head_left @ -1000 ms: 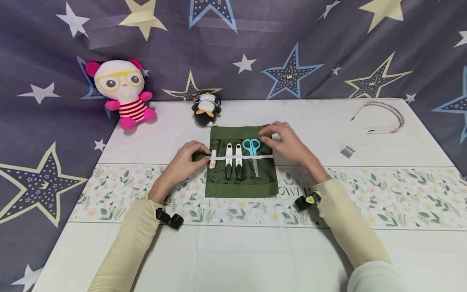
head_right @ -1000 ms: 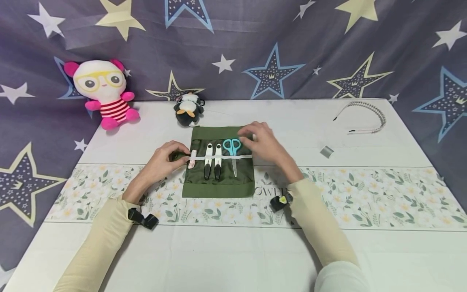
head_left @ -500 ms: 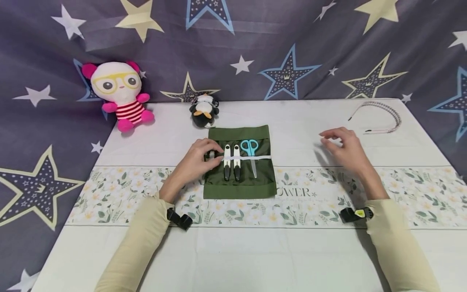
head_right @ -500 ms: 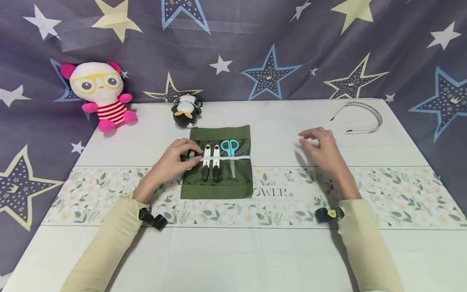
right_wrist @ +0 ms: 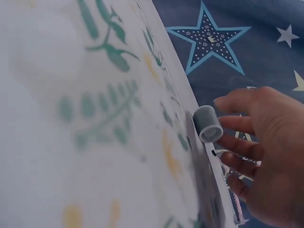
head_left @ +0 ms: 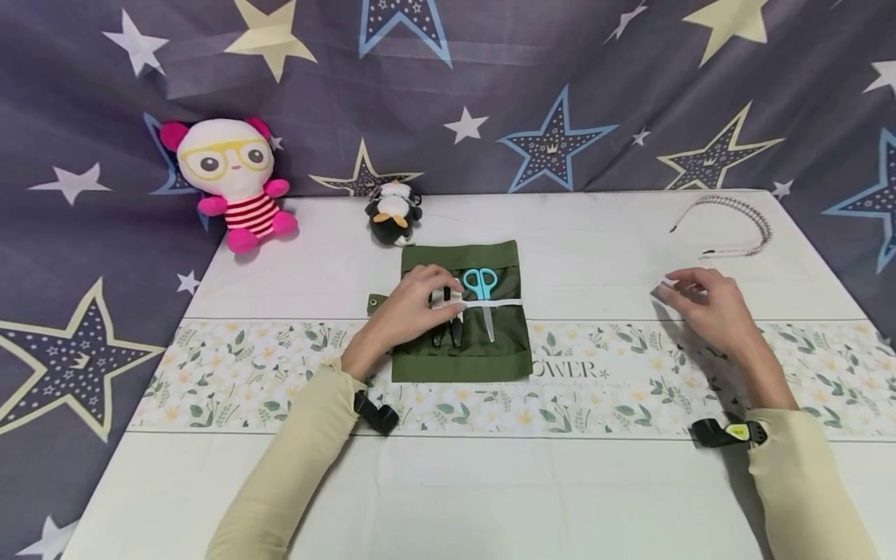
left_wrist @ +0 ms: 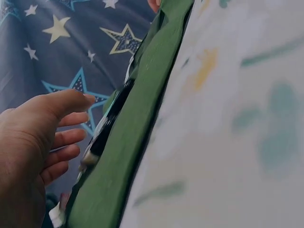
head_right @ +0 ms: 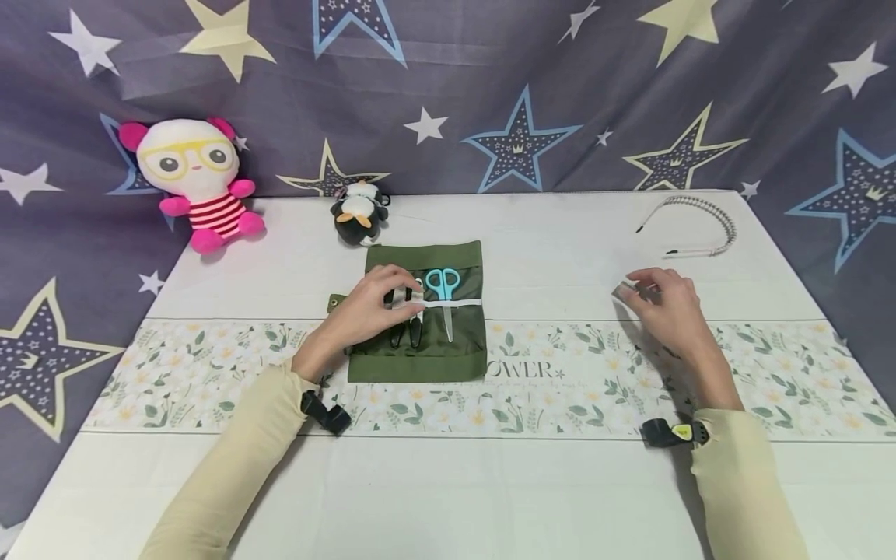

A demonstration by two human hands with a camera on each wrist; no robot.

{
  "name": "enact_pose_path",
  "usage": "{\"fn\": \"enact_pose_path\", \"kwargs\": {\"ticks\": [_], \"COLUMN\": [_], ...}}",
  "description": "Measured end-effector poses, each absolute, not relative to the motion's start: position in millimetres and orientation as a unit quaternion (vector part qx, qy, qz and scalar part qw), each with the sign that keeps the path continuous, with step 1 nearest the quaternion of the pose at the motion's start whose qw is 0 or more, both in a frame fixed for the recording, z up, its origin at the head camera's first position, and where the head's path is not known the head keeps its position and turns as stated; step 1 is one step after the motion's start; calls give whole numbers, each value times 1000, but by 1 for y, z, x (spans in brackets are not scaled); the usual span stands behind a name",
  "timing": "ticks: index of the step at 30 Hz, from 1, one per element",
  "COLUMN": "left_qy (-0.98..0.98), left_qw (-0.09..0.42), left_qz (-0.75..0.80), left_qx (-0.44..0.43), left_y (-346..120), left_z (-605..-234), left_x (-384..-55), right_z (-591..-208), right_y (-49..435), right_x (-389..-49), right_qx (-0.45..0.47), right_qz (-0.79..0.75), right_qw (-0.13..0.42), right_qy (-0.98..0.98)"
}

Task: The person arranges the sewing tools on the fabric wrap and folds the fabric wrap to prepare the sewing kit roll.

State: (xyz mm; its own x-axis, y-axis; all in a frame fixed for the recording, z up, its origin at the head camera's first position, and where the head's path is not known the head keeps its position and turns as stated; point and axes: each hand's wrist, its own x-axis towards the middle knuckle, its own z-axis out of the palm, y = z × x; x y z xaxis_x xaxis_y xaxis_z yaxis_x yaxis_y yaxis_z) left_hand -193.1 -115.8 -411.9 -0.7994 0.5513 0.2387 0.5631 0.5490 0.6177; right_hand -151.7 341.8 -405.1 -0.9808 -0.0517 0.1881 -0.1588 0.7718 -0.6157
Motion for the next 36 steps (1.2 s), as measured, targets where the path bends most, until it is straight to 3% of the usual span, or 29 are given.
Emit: {"fn": "enact_pose_path", "kwargs": {"ticks": [19,27,36], "left_qy": [-883,-878,-877], "left_qw": [18,34,35], "left_qz": [-306,-303,-303], "left_qx": [-356,-370,-371], "left_y": [-71,-66,-63], "left_z": [-417,-422,-422], "left_x": [-201,-204,-204], "right_z": [-412,-405,-395], "right_y": [342,328,276], "right_x": [-146,-147,-161], "right_qx": [-8,43,131], "right_qz": [329,351,404], "right_qw": [47,57,40], "right_qy": [-943,-934,-904]}}
